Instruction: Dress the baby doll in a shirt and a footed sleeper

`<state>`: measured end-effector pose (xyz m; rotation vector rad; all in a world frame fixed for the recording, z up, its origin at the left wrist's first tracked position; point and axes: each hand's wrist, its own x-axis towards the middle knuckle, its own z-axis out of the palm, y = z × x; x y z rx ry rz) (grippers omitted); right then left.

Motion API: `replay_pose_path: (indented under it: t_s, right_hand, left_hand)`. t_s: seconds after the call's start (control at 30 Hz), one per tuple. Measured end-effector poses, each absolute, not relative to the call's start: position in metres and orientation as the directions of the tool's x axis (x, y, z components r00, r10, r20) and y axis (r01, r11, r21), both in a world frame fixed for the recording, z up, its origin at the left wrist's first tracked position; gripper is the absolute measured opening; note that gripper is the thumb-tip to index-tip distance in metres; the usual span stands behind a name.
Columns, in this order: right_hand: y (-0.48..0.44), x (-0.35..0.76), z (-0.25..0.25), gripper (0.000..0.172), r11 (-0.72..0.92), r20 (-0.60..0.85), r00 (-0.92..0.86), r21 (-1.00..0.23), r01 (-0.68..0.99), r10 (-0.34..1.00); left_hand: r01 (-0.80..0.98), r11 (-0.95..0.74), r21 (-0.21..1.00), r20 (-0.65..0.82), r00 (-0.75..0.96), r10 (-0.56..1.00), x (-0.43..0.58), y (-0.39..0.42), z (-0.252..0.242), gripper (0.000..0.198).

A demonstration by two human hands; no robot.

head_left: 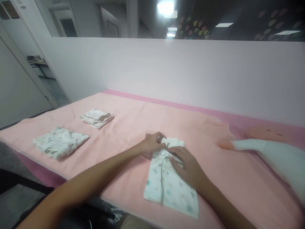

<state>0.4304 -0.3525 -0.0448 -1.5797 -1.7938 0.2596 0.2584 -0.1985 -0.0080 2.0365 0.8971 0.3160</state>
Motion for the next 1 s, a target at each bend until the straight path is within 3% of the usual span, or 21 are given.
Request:
replay_pose_path:
  t_s: [0.17, 0.33, 0.47, 0.53, 0.6, 0.7, 0.83, 0.93, 1.0]
  right_hand:
    - [-0.353, 0.431, -0.043, 0.033, 0.303, 0.44, -0.075, -0.477, 0.825, 0.895]
    - [-0.353, 0.434, -0.044, 0.038, 0.36, 0.432, -0.166, -0.416, 0.835, 0.886]
    - [-0.352, 0.432, -0.044, 0.039, 0.365, 0.43, -0.178, -0.403, 0.839, 0.885]
    - [-0.352, 0.434, -0.042, 0.033, 0.296, 0.464, -0.072, -0.43, 0.853, 0.883]
    - [-0.352, 0.439, -0.039, 0.027, 0.123, 0.489, 0.161, -0.498, 0.858, 0.857]
    - [-0.354, 0.453, -0.034, 0.038, -0.199, 0.36, 0.486, -0.603, 0.773, 0.796]
    - [-0.355, 0.467, -0.035, 0.051, -0.376, 0.071, 0.509, -0.589, 0.716, 0.858]
    - [-0.354, 0.466, -0.039, 0.056, -0.375, 0.0, 0.453, -0.561, 0.738, 0.891]
    - [-0.353, 0.463, -0.04, 0.058, -0.363, -0.006, 0.437, -0.564, 0.741, 0.9]
  left_hand:
    - [0.479, -0.431, 0.765, -0.092, 0.743, 0.663, 0.255, -0.195, 0.0, 0.028]
    - [0.508, -0.477, 0.717, -0.052, 0.721, 0.691, 0.253, -0.193, -0.001, 0.041]
    - [0.509, -0.545, 0.666, -0.002, 0.732, 0.681, 0.255, -0.195, -0.005, 0.035]
    - [0.501, -0.614, 0.61, 0.071, 0.737, 0.672, 0.255, -0.196, -0.007, 0.031]
    - [0.468, -0.72, 0.513, 0.205, 0.747, 0.632, 0.256, -0.198, -0.01, 0.03]
    - [0.303, -0.867, 0.396, 0.368, 0.813, 0.452, 0.256, -0.202, -0.011, 0.036]
    - [0.122, -0.904, 0.41, 0.244, 0.94, 0.237, 0.252, -0.206, -0.016, 0.048]
    - [0.162, -0.887, 0.432, 0.08, 0.973, 0.217, 0.249, -0.206, -0.023, 0.057]
    - [0.169, -0.882, 0.44, 0.047, 0.977, 0.21, 0.248, -0.204, -0.027, 0.058]
